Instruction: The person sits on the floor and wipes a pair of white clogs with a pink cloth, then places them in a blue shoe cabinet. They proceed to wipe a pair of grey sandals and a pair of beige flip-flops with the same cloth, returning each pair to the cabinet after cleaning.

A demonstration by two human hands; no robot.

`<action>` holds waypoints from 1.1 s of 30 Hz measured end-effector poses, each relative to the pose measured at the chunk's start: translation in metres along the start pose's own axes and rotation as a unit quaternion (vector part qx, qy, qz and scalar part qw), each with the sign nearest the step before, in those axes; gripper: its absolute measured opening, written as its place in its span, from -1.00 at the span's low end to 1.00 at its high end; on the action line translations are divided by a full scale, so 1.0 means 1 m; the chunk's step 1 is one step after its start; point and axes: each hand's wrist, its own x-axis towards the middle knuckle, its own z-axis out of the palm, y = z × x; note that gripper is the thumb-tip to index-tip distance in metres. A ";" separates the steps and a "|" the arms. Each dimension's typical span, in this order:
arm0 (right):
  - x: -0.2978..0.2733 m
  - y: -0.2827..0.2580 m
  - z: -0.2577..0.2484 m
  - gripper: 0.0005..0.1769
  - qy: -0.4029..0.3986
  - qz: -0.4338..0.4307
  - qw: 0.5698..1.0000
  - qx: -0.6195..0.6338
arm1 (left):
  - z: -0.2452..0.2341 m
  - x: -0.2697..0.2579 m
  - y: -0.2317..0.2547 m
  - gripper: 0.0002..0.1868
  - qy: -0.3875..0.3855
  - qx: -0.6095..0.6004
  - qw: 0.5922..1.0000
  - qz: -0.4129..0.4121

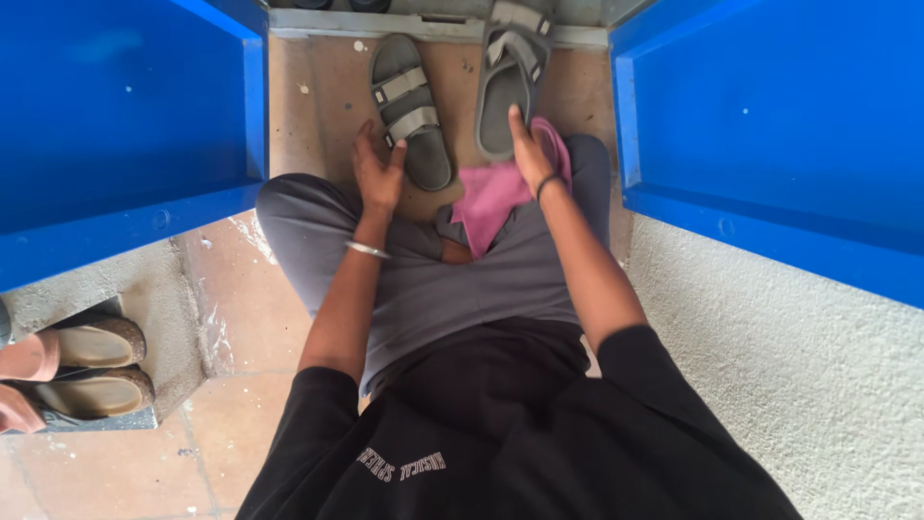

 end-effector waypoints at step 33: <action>-0.259 -0.104 -0.049 -0.54 -0.190 -0.449 0.859 0.154 | -0.155 -0.099 0.179 0.02 -0.177 -0.554 0.812 0.046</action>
